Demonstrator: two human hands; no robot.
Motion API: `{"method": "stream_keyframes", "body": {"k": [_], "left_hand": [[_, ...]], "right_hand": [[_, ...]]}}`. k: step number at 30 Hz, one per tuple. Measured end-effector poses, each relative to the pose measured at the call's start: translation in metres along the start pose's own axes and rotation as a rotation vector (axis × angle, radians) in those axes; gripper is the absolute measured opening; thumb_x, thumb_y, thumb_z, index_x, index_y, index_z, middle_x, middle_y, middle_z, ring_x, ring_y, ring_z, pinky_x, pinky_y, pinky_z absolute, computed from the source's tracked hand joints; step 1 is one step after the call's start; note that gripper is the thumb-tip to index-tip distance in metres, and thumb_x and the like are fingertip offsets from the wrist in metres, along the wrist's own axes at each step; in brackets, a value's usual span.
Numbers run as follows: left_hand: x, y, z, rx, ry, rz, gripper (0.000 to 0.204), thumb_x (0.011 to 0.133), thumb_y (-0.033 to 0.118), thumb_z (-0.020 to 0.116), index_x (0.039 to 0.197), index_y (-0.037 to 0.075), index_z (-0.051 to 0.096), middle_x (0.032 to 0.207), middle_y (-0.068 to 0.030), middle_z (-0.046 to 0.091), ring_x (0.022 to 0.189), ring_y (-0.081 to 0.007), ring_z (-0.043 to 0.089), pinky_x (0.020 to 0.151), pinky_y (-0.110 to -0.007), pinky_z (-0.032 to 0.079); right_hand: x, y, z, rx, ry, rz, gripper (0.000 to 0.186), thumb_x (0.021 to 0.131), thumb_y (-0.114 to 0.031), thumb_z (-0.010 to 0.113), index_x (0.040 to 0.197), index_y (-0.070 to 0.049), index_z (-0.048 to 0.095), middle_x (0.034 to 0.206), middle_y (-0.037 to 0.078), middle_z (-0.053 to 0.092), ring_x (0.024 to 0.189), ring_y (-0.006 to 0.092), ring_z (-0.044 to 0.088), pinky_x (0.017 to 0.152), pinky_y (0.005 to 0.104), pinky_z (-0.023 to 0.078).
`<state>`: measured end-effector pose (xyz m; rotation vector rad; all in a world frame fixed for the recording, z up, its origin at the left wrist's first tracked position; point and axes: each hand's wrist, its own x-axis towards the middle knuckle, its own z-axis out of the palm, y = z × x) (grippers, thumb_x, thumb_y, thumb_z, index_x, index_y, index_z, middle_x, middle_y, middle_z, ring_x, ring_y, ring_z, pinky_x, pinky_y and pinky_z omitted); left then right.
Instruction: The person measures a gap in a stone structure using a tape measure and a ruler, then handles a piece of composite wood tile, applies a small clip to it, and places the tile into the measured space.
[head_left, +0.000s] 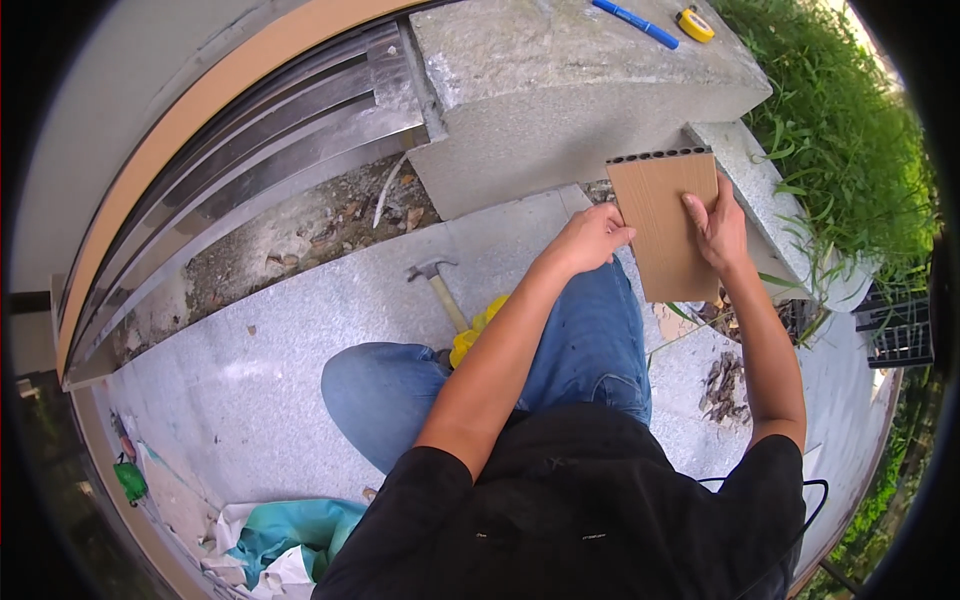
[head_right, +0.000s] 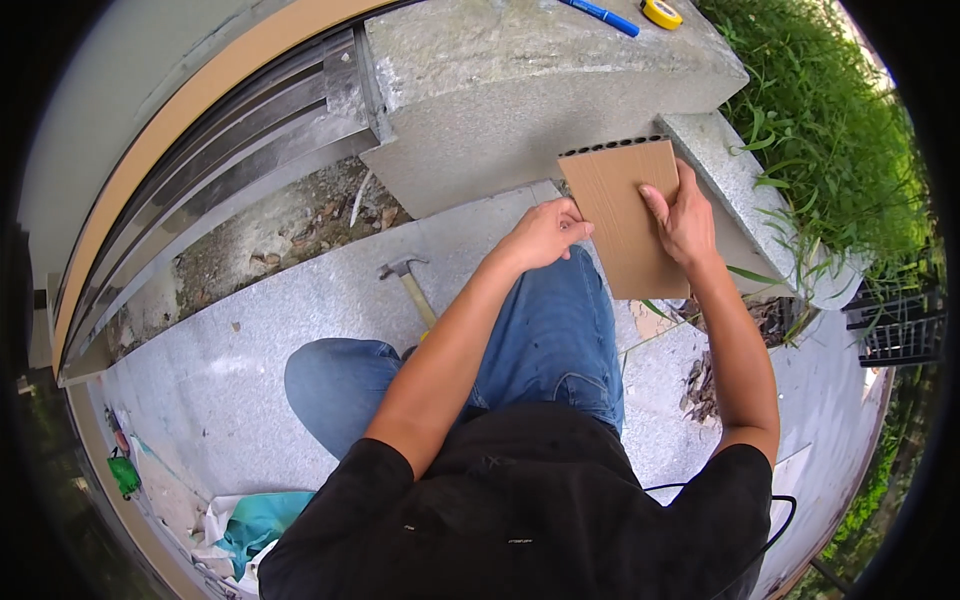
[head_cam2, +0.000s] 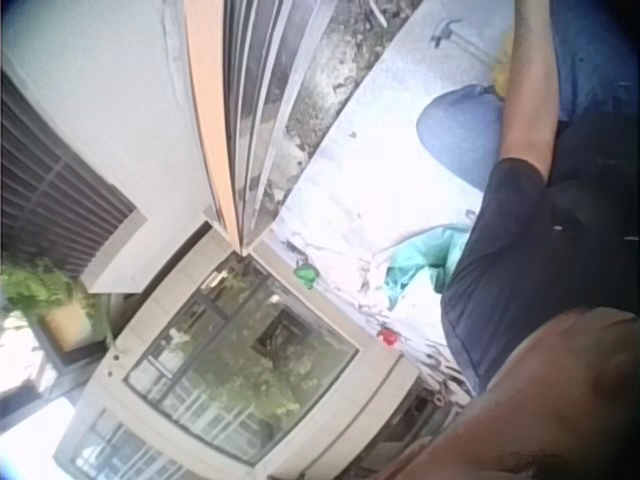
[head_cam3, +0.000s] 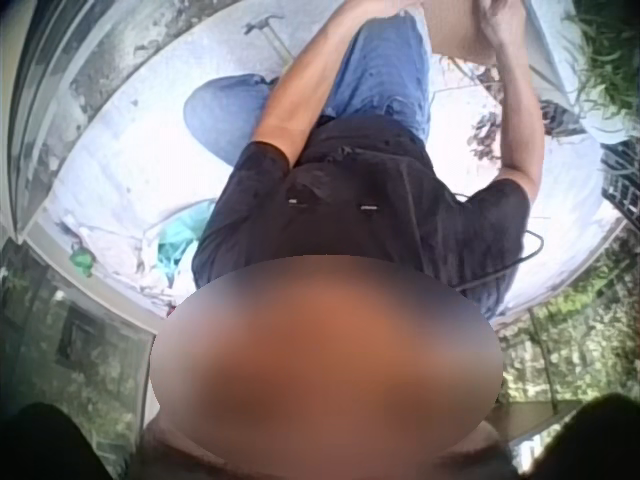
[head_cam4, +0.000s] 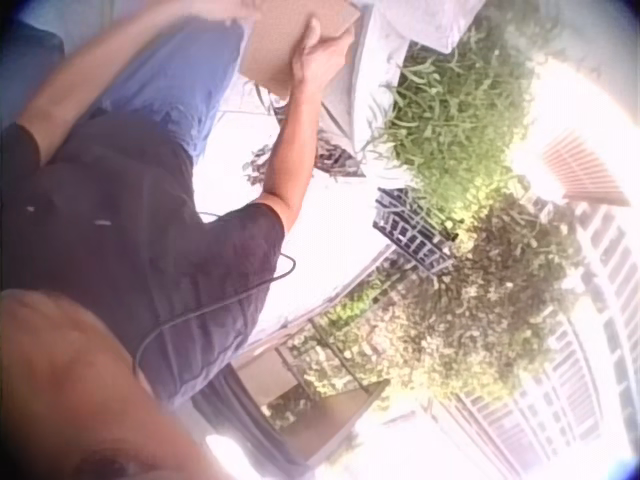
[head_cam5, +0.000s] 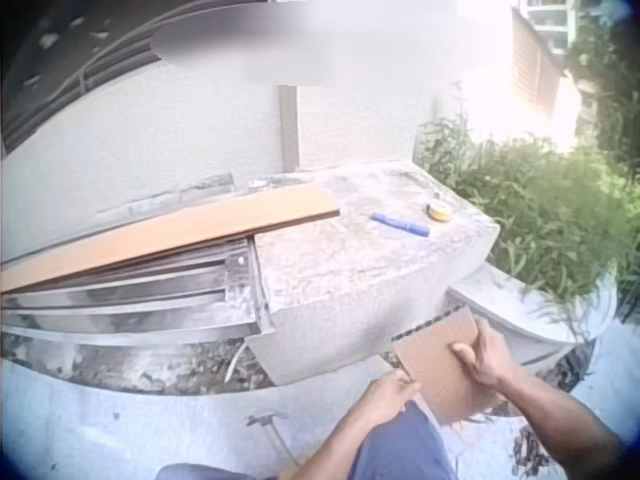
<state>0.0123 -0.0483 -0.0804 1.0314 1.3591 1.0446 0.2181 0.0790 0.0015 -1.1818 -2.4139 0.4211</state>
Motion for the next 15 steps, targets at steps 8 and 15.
{"method": "stream_keyframes", "body": {"k": [8,15], "left_hand": [[0.007,0.024,-0.018,-0.354,-0.013,-0.145,0.026,0.102,0.022,0.062,0.119,0.002,0.061,0.087,-0.0016,0.062,0.076,-0.0114,0.065,0.063,-0.028,0.051],[-0.021,0.094,-0.112,0.493,-0.365,-0.117,0.032,0.102,0.013,0.054,0.13,-0.001,0.058,0.107,-0.0126,0.071,0.093,-0.0187,0.071,0.08,-0.033,0.059]], "right_hand": [[-0.141,0.182,0.011,-0.371,-0.473,0.275,0.053,0.1,-0.051,0.06,0.129,-0.008,0.048,0.103,0.033,0.069,0.098,0.0546,0.063,0.082,0.0586,0.05],[-0.268,0.244,0.055,-0.264,-0.701,0.543,0.056,0.101,-0.054,0.055,0.126,-0.004,0.051,0.113,0.033,0.068,0.109,0.0527,0.062,0.089,0.0568,0.05]]}}
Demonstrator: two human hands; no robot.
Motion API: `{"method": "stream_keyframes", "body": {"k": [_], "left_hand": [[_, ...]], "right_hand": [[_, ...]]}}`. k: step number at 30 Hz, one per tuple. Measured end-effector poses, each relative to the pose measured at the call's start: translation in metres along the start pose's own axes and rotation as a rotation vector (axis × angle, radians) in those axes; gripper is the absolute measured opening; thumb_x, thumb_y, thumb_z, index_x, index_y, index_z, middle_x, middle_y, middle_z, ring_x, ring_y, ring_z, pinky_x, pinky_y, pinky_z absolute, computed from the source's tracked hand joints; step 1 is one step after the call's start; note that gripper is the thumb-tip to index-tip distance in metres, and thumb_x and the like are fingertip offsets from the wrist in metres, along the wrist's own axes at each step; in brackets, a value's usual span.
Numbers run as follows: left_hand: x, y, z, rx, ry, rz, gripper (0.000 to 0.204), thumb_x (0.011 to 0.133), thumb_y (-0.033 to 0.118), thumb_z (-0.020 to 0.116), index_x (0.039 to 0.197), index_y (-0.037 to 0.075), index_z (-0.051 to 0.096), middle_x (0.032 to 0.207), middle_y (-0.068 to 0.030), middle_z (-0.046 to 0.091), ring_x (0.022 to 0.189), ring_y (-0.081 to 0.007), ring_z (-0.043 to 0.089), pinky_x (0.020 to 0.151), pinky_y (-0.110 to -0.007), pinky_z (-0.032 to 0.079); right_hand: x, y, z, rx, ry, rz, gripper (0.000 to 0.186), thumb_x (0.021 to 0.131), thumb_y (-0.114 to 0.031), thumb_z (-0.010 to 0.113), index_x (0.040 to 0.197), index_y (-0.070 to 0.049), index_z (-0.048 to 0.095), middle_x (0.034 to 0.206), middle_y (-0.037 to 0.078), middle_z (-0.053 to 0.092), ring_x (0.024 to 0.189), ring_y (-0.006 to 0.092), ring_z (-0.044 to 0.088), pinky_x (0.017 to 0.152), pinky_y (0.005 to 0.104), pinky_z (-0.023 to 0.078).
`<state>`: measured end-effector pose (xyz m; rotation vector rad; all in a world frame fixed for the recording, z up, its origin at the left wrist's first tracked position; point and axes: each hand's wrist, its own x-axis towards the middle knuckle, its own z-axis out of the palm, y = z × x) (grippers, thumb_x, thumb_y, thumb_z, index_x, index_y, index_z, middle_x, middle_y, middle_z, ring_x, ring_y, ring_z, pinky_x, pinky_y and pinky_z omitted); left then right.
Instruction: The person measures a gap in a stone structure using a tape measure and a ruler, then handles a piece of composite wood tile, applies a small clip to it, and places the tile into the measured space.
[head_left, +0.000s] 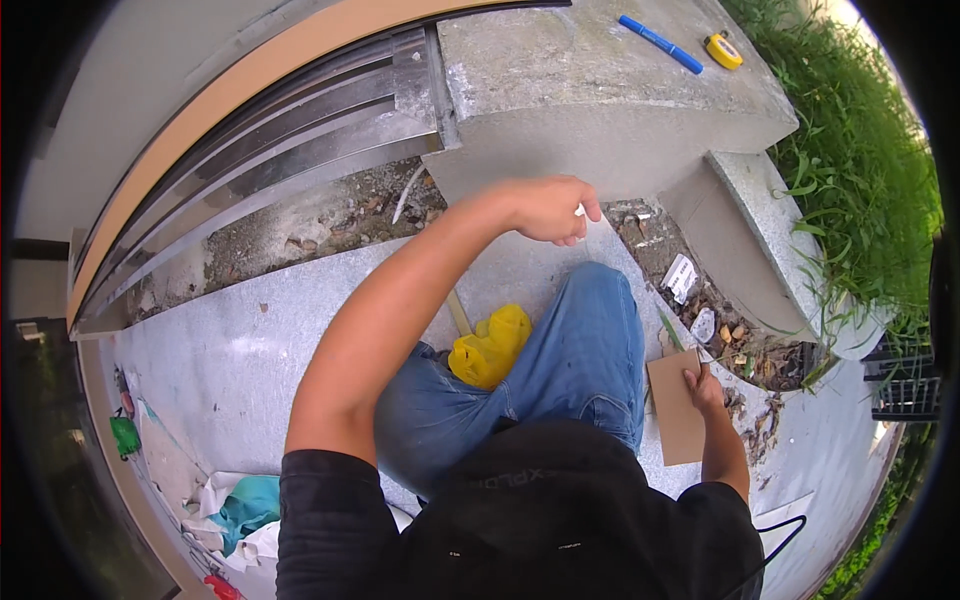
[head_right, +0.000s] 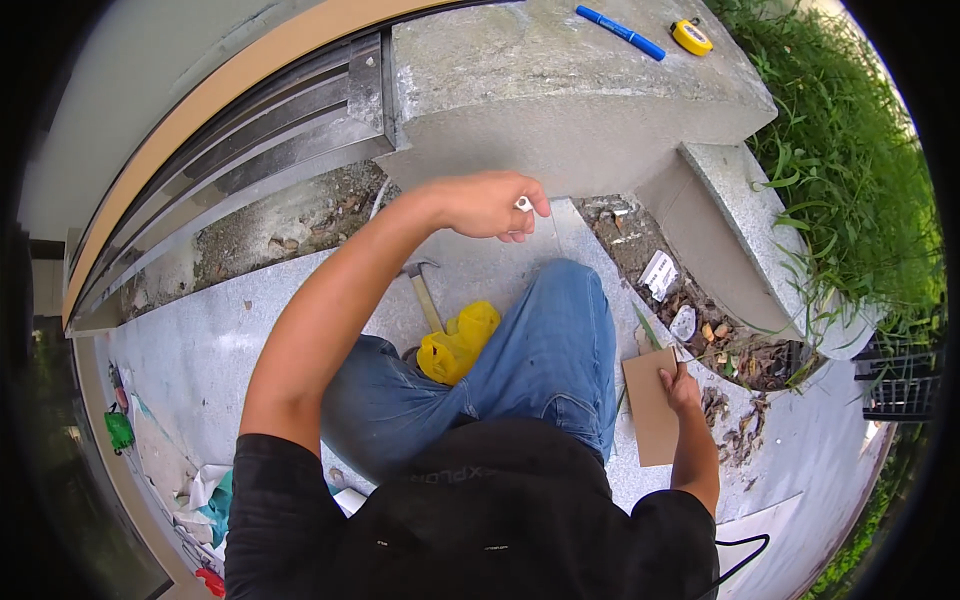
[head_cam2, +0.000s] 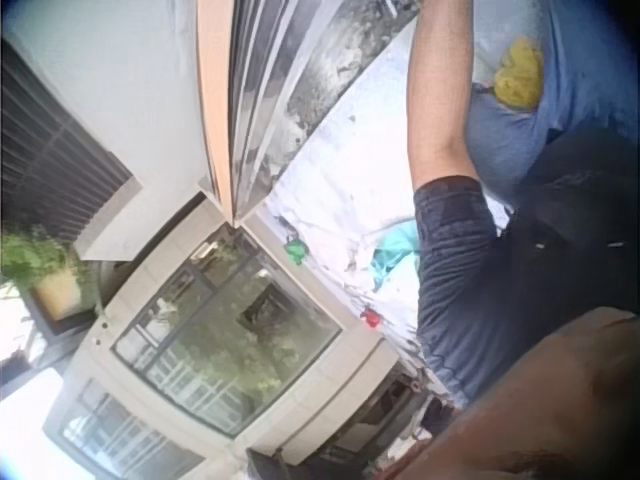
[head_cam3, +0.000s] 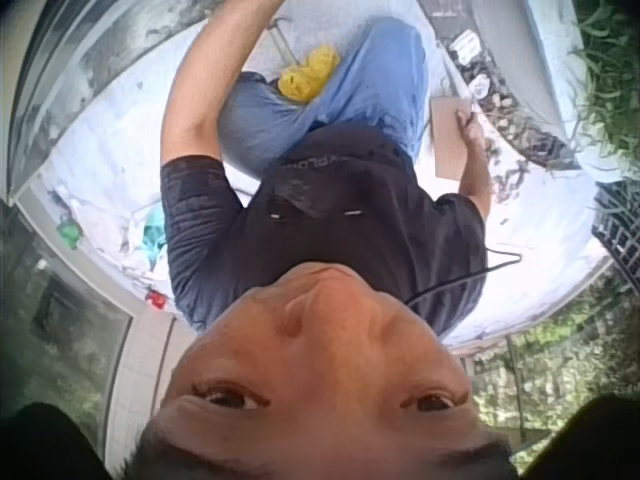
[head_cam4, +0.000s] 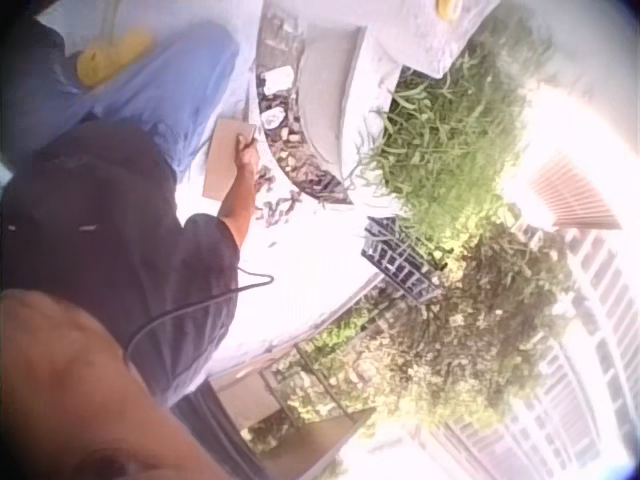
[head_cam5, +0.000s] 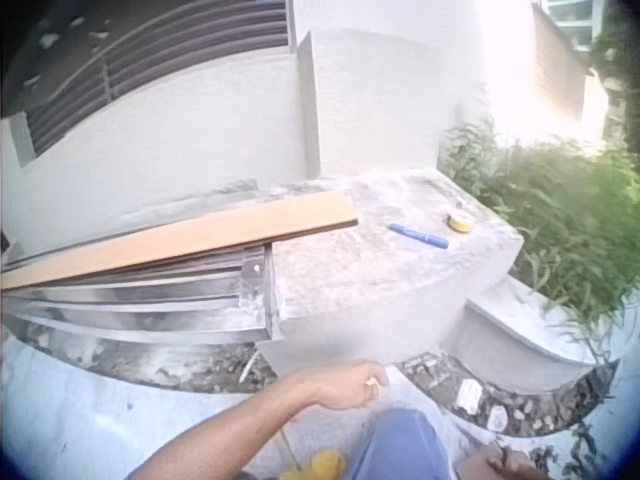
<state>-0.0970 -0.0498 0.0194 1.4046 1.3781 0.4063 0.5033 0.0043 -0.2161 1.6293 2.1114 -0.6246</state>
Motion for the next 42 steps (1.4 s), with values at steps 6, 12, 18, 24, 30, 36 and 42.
{"method": "stream_keyframes", "body": {"k": [6,12,18,24,30,36,42], "left_hand": [[-0.121,-0.099,-0.04,-0.134,0.17,-0.284,0.03,0.103,0.024,0.061,0.127,0.005,0.061,0.096,-0.0023,0.071,0.08,-0.0108,0.066,0.066,-0.028,0.052],[-0.224,-0.367,0.074,-0.641,0.789,-0.721,0.018,0.102,0.023,0.055,0.112,0.009,0.061,0.079,-0.0017,0.063,0.058,-0.0115,0.056,0.048,-0.028,0.041],[-0.276,-0.508,0.234,-0.575,0.891,-0.814,0.038,0.093,0.018,0.067,0.126,0.002,0.059,0.106,-0.0157,0.066,0.08,-0.0251,0.07,0.071,-0.039,0.058],[-0.255,-0.507,0.258,-0.207,0.644,-0.942,0.041,0.093,0.018,0.069,0.128,0.001,0.059,0.111,-0.0183,0.065,0.084,-0.0266,0.07,0.074,-0.04,0.059],[-0.255,-0.498,0.233,0.16,0.584,-0.841,0.043,0.092,0.018,0.07,0.13,-0.001,0.058,0.115,-0.0209,0.063,0.087,-0.0281,0.071,0.077,-0.04,0.059],[-0.278,-0.395,0.155,0.085,0.985,-0.689,0.041,0.094,0.015,0.07,0.131,-0.002,0.06,0.122,-0.0219,0.062,0.097,-0.0281,0.07,0.083,-0.038,0.059],[-0.226,-0.085,0.024,-0.099,1.085,0.038,0.033,0.095,0.006,0.066,0.128,0.004,0.061,0.12,-0.0123,0.063,0.096,-0.0223,0.066,0.086,-0.033,0.055]], "right_hand": [[0.011,0.061,0.066,0.151,-0.03,0.102,0.06,0.099,-0.057,0.057,0.121,-0.002,0.057,0.109,0.033,0.069,0.107,0.0503,0.065,0.089,0.0542,0.052],[0.09,-0.004,0.017,-0.181,-0.21,-0.136,0.048,0.087,-0.045,0.071,0.11,-0.002,0.075,0.109,0.026,0.073,0.105,0.0415,0.069,0.094,0.0473,0.054],[0.088,-0.275,-0.289,0.456,0.865,-0.423,0.025,0.1,-0.023,0.064,0.112,-0.002,0.07,0.094,0.02,0.074,0.084,0.0321,0.073,0.079,0.0393,0.056],[0.219,-0.329,-0.466,-0.017,1.203,-0.59,0.061,0.095,-0.047,0.069,0.135,-0.001,0.062,0.137,0.025,0.062,0.125,0.0383,0.061,0.107,0.0418,0.046],[0.307,-0.327,-0.511,0.068,0.818,-0.439,0.087,0.087,-0.066,0.07,0.143,0.0,0.056,0.138,0.027,0.062,0.129,0.0371,0.06,0.107,0.0393,0.045],[0.217,-0.364,-0.458,0.478,0.948,-0.51,0.071,0.094,-0.055,0.069,0.138,0.0,0.06,0.124,0.016,0.069,0.112,0.0237,0.067,0.099,0.0356,0.051],[-0.022,-0.418,-0.356,0.384,0.608,-1.175,0.063,0.092,-0.031,0.071,0.143,-0.001,0.048,0.127,0.016,0.055,0.116,0.0251,0.059,0.094,0.0368,0.05]]}}
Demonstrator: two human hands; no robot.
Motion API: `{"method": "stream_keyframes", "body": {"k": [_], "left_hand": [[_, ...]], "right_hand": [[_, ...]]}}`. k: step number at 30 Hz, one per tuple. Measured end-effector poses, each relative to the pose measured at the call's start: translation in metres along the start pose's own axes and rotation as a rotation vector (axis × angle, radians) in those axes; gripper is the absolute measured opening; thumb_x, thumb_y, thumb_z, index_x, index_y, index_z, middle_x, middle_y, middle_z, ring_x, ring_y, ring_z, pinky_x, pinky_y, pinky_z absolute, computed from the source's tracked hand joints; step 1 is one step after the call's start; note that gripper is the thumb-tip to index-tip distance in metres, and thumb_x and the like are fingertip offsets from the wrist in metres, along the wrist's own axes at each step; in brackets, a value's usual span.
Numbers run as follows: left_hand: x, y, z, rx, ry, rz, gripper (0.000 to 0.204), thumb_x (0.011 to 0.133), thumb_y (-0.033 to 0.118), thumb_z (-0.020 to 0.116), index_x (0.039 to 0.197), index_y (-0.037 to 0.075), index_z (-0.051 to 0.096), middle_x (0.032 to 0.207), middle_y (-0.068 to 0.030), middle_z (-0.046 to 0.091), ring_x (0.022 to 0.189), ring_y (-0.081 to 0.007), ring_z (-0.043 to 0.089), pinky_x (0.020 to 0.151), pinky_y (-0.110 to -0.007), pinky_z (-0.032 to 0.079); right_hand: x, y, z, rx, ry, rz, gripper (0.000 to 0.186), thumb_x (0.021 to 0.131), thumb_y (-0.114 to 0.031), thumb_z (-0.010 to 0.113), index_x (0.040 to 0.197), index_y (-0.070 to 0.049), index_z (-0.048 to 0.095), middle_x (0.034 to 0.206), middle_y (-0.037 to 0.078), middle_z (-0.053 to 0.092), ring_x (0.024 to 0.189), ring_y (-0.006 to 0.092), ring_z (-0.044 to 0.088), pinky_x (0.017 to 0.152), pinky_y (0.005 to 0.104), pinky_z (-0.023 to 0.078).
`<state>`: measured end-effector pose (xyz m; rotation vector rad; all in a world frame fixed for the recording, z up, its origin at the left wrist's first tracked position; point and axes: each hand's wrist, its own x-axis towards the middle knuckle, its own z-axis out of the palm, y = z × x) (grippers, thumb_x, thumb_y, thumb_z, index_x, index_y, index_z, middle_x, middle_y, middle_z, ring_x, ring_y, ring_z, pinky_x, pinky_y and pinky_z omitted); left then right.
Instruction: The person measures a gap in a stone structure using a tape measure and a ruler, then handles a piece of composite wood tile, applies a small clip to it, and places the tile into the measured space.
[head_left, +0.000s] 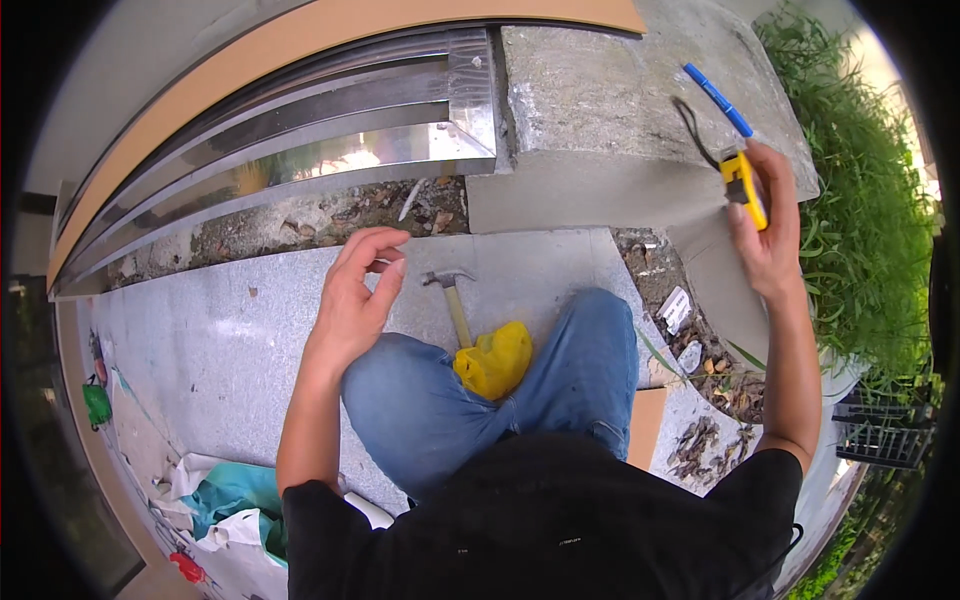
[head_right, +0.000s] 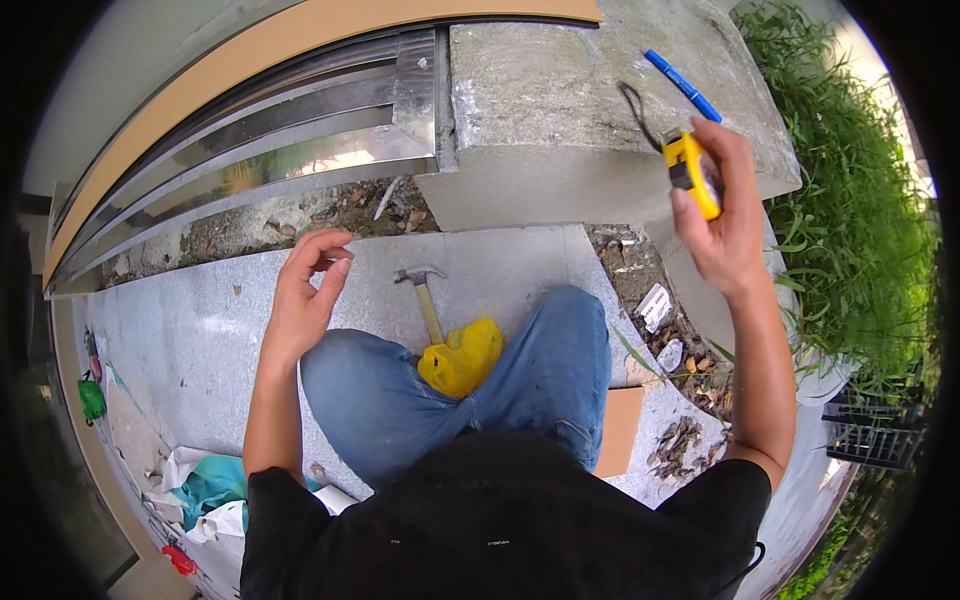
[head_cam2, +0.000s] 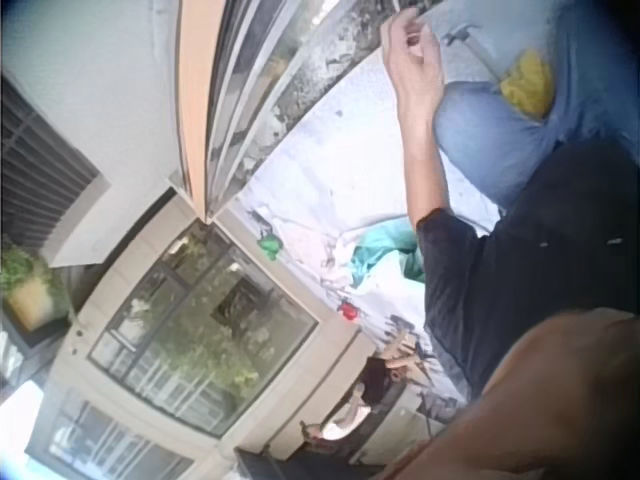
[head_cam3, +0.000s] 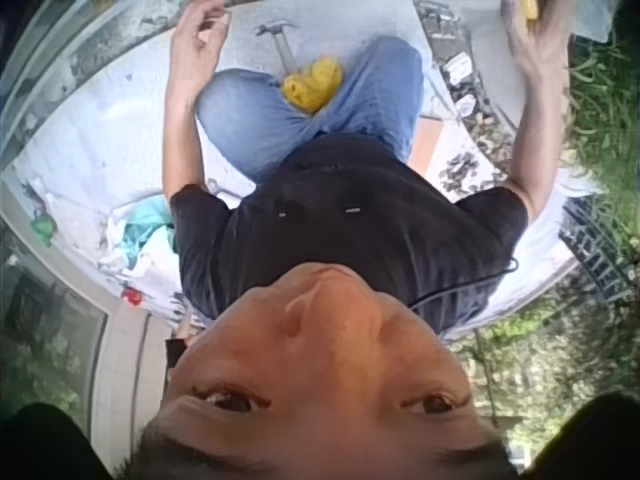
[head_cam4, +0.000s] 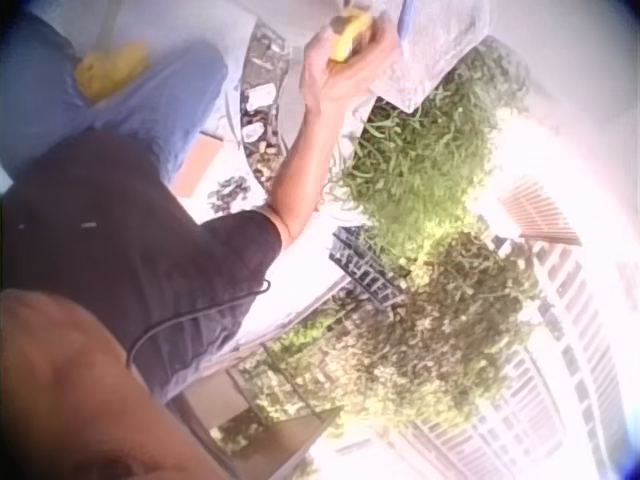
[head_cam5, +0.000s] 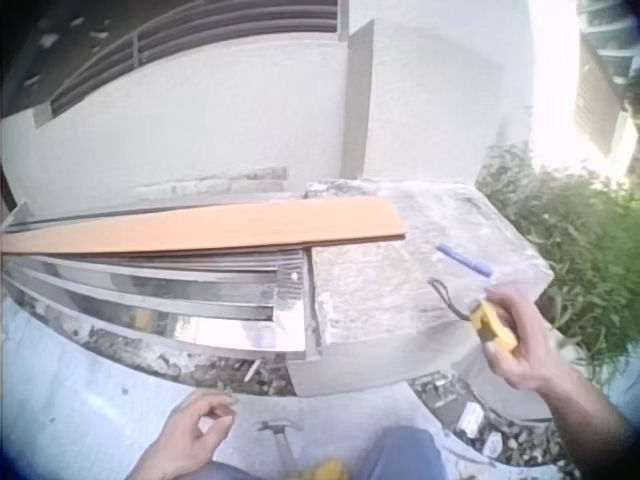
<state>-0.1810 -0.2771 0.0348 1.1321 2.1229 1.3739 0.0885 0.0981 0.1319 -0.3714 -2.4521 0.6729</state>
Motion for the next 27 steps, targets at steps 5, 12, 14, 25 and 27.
{"method": "stream_keyframes", "body": {"k": [5,12,14,25,27], "left_hand": [[0.015,0.088,0.069,-0.118,-0.305,0.333,0.041,0.095,0.018,0.072,0.131,0.006,0.059,0.119,-0.0148,0.062,0.095,-0.0262,0.067,0.084,-0.035,0.055],[-0.016,0.084,0.073,0.072,-0.533,0.212,0.027,0.091,0.019,0.075,0.114,0.007,0.065,0.097,-0.0105,0.065,0.084,-0.0296,0.067,0.073,-0.039,0.055],[-0.018,0.081,0.06,0.148,-0.481,0.18,0.021,0.09,0.015,0.075,0.108,0.007,0.067,0.09,-0.0103,0.064,0.082,-0.0294,0.067,0.072,-0.04,0.055],[-0.005,0.008,-0.013,1.015,-0.159,0.326,0.019,0.084,0.01,0.073,0.102,0.009,0.072,0.103,-0.0055,0.069,0.106,-0.0274,0.059,0.087,-0.041,0.045],[0.006,0.034,0.028,0.821,-0.24,0.477,0.021,0.087,0.017,0.072,0.107,0.009,0.07,0.099,-0.0042,0.068,0.103,-0.0247,0.059,0.084,-0.039,0.045]], "right_hand": [[-0.051,-0.088,0.076,0.008,-0.382,-0.394,0.079,0.076,-0.028,0.085,0.143,-0.004,0.049,0.115,0.017,0.051,0.091,0.0346,0.062,0.072,0.0407,0.057],[-0.095,-0.084,0.088,0.09,-0.415,-0.346,0.074,0.079,-0.026,0.081,0.143,-0.006,0.05,0.119,0.016,0.054,0.095,0.033,0.064,0.077,0.0383,0.059],[-0.099,-0.068,0.082,-0.197,-0.449,-0.379,0.071,0.08,-0.028,0.077,0.143,-0.007,0.051,0.12,0.013,0.058,0.103,0.031,0.063,0.081,0.0372,0.058],[-0.143,0.0,-0.023,-0.534,-0.313,0.157,0.043,0.075,-0.015,0.07,0.116,-0.007,0.062,0.108,0.015,0.057,0.103,0.036,0.056,0.09,0.0445,0.052],[-0.118,-0.033,-0.019,-0.545,-0.308,0.112,0.043,0.074,-0.015,0.071,0.116,-0.007,0.062,0.107,0.014,0.057,0.102,0.0354,0.056,0.09,0.0442,0.052]]}}
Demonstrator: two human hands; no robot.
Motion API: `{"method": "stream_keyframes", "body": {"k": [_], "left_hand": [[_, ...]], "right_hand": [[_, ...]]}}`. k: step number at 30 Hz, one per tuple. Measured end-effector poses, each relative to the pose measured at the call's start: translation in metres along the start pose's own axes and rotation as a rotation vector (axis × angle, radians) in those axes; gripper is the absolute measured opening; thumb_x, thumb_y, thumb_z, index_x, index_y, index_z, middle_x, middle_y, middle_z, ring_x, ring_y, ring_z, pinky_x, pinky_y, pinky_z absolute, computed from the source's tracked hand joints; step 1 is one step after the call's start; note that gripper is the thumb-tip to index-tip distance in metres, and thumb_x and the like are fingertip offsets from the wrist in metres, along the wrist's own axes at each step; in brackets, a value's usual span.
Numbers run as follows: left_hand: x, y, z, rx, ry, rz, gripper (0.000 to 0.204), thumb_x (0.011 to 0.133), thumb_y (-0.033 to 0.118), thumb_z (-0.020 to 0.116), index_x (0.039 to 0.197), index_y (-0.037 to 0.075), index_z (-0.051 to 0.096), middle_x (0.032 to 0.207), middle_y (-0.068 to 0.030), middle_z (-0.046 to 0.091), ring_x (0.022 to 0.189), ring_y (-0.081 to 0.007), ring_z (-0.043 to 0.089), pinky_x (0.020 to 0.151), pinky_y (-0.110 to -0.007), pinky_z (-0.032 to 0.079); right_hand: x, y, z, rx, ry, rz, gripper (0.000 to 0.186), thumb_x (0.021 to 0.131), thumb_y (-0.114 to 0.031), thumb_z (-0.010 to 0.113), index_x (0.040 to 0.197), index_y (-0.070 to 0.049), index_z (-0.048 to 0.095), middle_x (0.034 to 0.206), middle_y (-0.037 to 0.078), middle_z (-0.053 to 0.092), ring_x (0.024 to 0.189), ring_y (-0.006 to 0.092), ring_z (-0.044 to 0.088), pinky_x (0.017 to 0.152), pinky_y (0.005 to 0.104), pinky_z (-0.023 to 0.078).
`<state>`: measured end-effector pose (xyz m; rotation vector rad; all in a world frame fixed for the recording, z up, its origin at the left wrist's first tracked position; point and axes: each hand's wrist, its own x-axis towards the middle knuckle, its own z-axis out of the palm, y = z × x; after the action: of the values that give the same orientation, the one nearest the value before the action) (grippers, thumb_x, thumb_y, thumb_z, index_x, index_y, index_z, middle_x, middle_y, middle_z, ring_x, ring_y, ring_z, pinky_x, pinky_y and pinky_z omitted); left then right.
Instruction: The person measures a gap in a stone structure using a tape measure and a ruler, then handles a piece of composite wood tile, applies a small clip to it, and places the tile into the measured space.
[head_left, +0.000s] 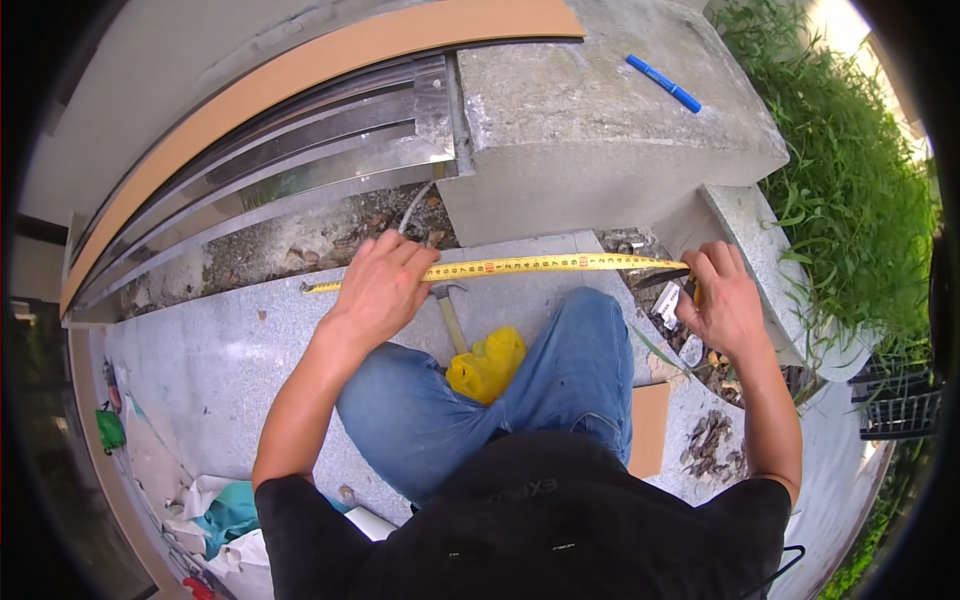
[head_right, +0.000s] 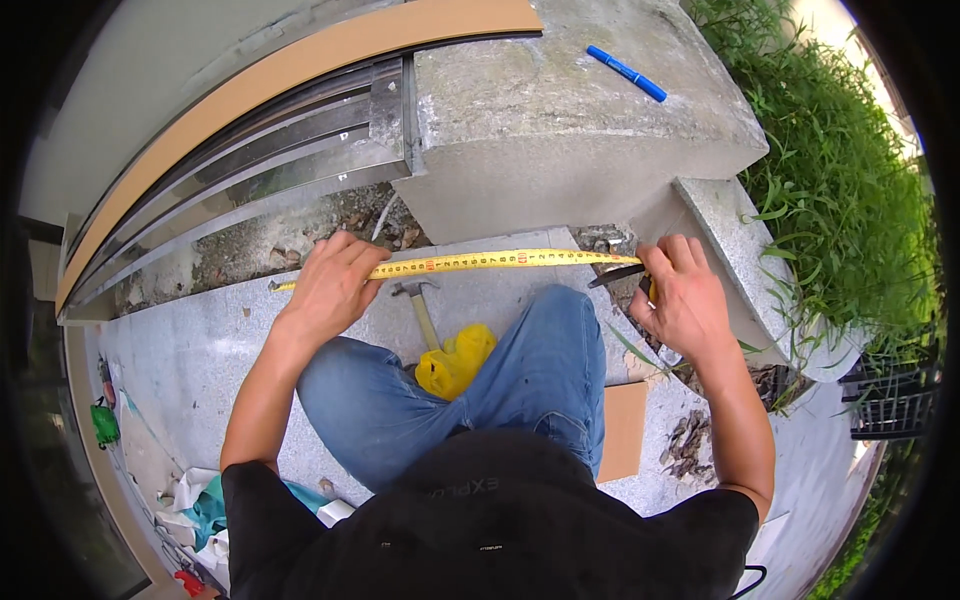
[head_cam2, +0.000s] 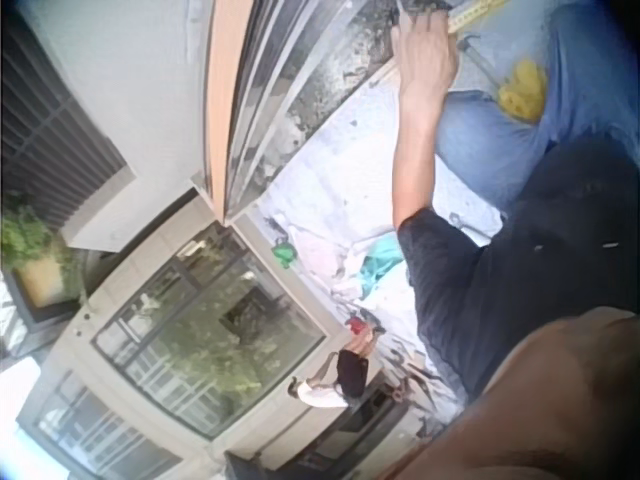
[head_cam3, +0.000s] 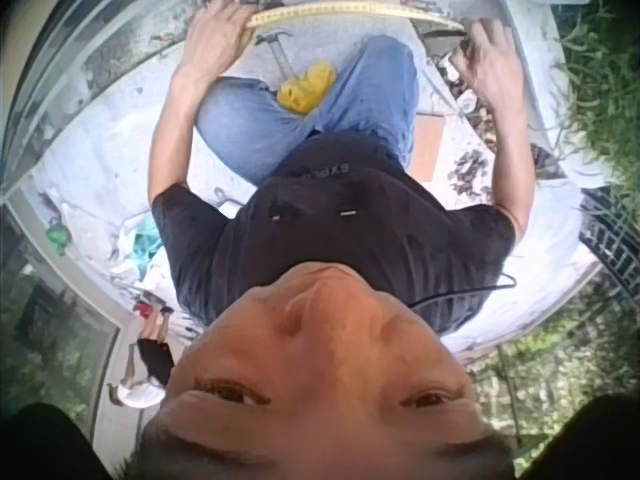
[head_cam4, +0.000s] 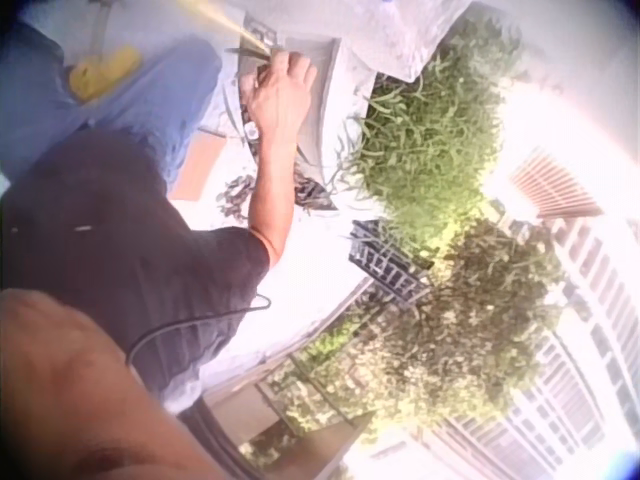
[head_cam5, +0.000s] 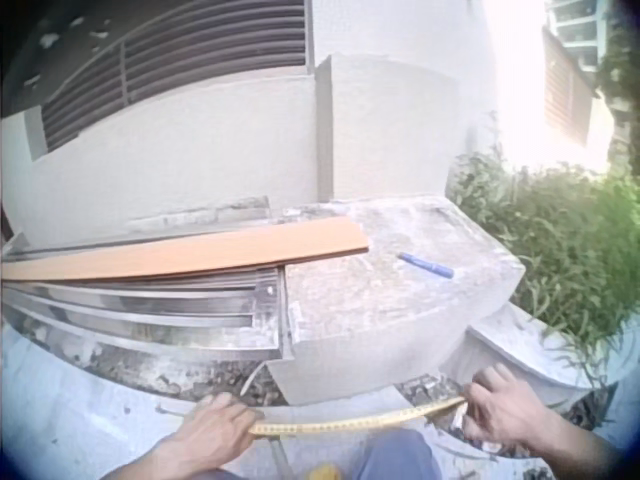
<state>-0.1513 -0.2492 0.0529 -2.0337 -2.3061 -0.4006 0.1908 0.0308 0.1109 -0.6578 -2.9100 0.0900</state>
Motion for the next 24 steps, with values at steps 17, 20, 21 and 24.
{"method": "stream_keyframes", "body": {"k": [17,20,21,24], "left_hand": [[-0.01,-0.057,-0.043,-0.336,0.552,-0.662,0.044,0.112,0.034,0.041,0.104,0.004,0.072,0.074,-0.004,0.061,0.067,-0.0155,0.057,0.063,-0.035,0.047],[0.053,0.009,-0.021,-0.302,0.408,-0.266,0.028,0.107,0.022,0.05,0.106,0.005,0.072,0.088,-0.0125,0.059,0.084,-0.0288,0.06,0.081,-0.039,0.048],[0.073,0.03,-0.011,-0.25,0.328,-0.246,0.026,0.105,0.021,0.053,0.106,0.005,0.073,0.092,-0.0146,0.061,0.092,-0.033,0.061,0.086,-0.042,0.049],[0.11,0.054,0.033,-0.35,0.195,-0.219,0.027,0.102,0.024,0.057,0.104,0.003,0.073,0.095,-0.021,0.069,0.092,-0.0411,0.067,0.081,-0.049,0.052]], "right_hand": [[-0.249,0.273,0.031,0.337,0.369,0.777,0.033,0.103,-0.028,0.058,0.126,-0.004,0.06,0.099,0.004,0.058,0.087,0.0158,0.053,0.081,0.0301,0.046],[-0.206,0.188,0.06,0.561,0.38,0.783,0.032,0.107,-0.034,0.055,0.112,-0.003,0.062,0.085,0.0,0.052,0.08,0.0103,0.047,0.072,0.0259,0.041],[-0.19,0.167,0.07,0.701,0.301,0.789,0.031,0.108,-0.033,0.054,0.102,-0.004,0.062,0.081,-0.003,0.048,0.075,0.0085,0.043,0.068,0.0253,0.038],[-0.13,0.097,0.103,0.959,0.156,0.756,0.04,0.109,-0.039,0.055,0.087,-0.005,0.058,0.076,-0.005,0.047,0.071,0.0078,0.042,0.065,0.0255,0.038]]}}
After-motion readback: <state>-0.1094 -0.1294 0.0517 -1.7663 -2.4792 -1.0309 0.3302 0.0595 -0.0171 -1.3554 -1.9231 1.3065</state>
